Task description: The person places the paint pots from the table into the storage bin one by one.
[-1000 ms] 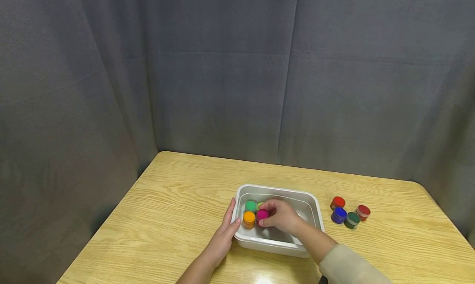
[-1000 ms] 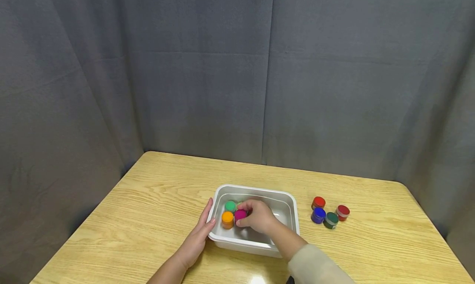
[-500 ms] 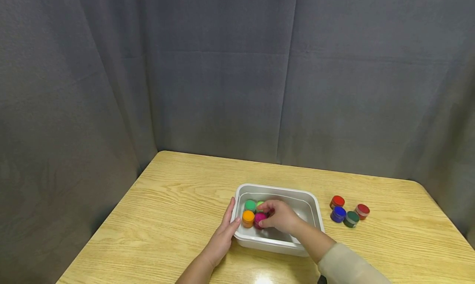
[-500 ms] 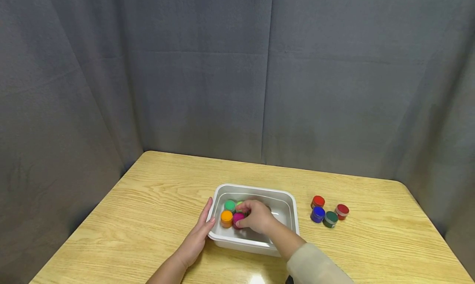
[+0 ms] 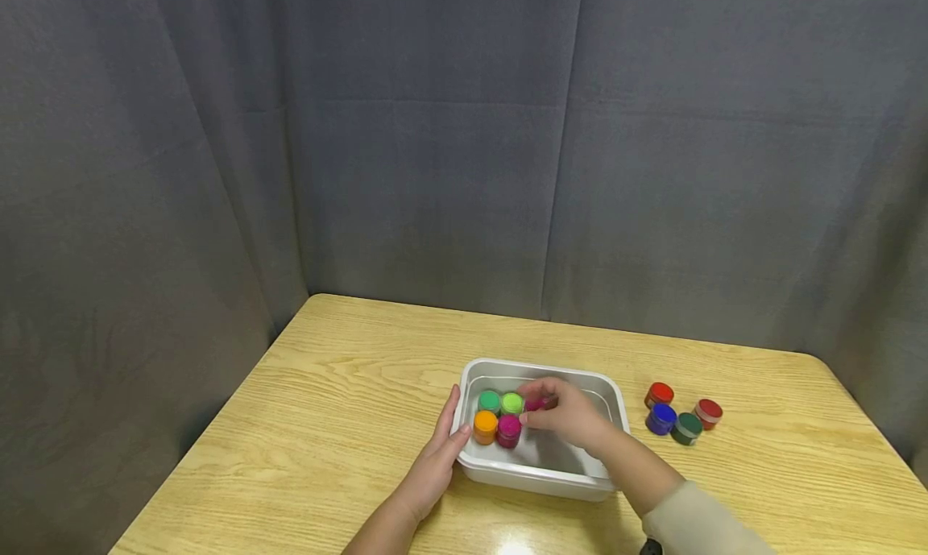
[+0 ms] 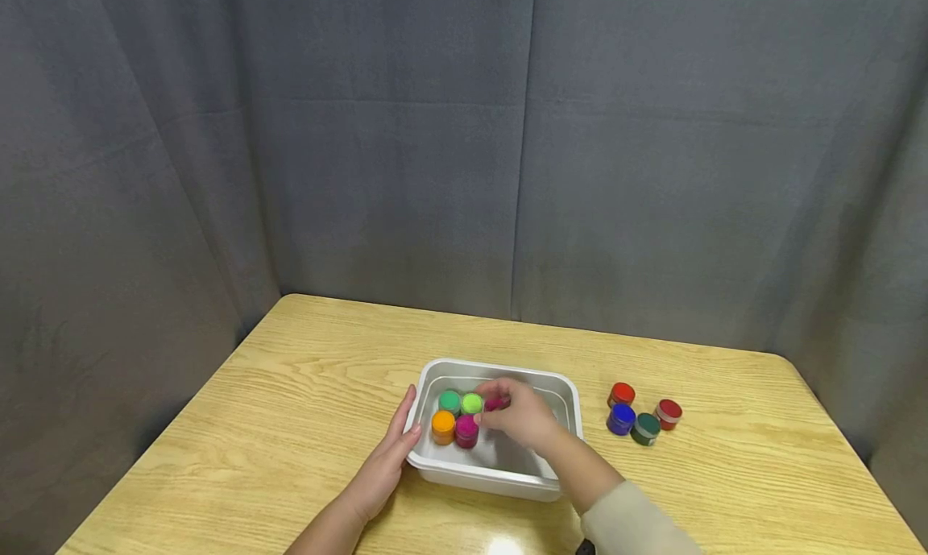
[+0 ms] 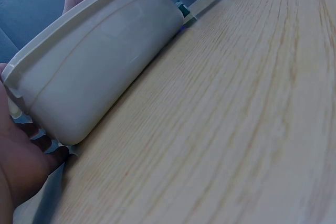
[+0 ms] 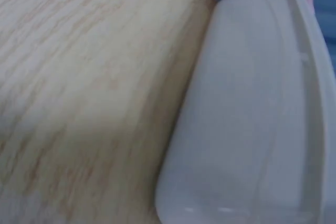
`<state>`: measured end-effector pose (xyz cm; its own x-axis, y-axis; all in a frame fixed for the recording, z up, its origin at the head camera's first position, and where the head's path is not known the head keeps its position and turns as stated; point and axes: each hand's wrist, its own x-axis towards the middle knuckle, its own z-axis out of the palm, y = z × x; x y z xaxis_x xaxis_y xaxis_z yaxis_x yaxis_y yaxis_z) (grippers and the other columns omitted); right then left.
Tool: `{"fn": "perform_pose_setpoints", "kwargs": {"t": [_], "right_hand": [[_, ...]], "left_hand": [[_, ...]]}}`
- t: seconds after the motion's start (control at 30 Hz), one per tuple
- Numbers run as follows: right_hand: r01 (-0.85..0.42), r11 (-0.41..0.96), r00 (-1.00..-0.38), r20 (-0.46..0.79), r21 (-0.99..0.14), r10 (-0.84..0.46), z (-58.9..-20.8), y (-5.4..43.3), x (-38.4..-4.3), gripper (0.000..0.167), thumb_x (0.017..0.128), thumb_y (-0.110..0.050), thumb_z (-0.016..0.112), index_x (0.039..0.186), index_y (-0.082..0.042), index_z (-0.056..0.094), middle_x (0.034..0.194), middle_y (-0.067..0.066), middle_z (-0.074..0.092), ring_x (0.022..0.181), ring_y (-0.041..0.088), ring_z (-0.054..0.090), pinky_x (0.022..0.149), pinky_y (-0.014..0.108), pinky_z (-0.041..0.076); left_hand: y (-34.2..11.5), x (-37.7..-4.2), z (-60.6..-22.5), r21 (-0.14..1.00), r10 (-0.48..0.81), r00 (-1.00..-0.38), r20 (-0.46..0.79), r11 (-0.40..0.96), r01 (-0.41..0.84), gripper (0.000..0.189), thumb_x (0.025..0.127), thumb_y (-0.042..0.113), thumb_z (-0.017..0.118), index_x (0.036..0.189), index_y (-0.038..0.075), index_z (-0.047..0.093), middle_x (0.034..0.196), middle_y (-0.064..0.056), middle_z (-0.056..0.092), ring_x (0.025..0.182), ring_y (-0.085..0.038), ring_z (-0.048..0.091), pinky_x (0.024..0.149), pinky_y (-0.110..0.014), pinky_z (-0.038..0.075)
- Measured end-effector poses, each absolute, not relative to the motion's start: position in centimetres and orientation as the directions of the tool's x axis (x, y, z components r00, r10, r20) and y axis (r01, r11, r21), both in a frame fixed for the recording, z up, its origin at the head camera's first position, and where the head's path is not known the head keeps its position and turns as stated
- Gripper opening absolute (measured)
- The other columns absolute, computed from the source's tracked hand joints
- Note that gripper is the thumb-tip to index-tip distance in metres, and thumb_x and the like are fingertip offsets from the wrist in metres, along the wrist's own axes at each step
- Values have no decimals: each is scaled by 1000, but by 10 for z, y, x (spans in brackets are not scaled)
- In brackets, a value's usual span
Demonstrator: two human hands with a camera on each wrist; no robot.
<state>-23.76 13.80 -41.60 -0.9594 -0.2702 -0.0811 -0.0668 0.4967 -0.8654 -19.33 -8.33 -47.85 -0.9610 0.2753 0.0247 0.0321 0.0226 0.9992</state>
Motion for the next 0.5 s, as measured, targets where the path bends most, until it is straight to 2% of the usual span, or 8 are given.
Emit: {"fn": "perform_pose_setpoints", "kwargs": {"t": [0.2,0.5], "right_hand": [[-37,516,-967,-99,-856,-234,-399,158,-235,44,85,-15,75,126,-3,62,123,20,62,101,24,61,80,32,58],[-13,518,-976,-102,-855,-193,-385,189,-232,52,88,-20,74,134,-5,56,128,19,60,101,20,61,85,32,57]], "left_hand": [[-83,-194,-479,999,270,-963,23,28,32,63,105,28,37,159,23,4,167,-6,-1,152,-38,-5,118,-67,-5],[-83,-194,-479,999,265,-964,16,34,26,63,105,27,37,159,24,5,167,-6,-1,153,-37,-4,118,-66,-4]]}}
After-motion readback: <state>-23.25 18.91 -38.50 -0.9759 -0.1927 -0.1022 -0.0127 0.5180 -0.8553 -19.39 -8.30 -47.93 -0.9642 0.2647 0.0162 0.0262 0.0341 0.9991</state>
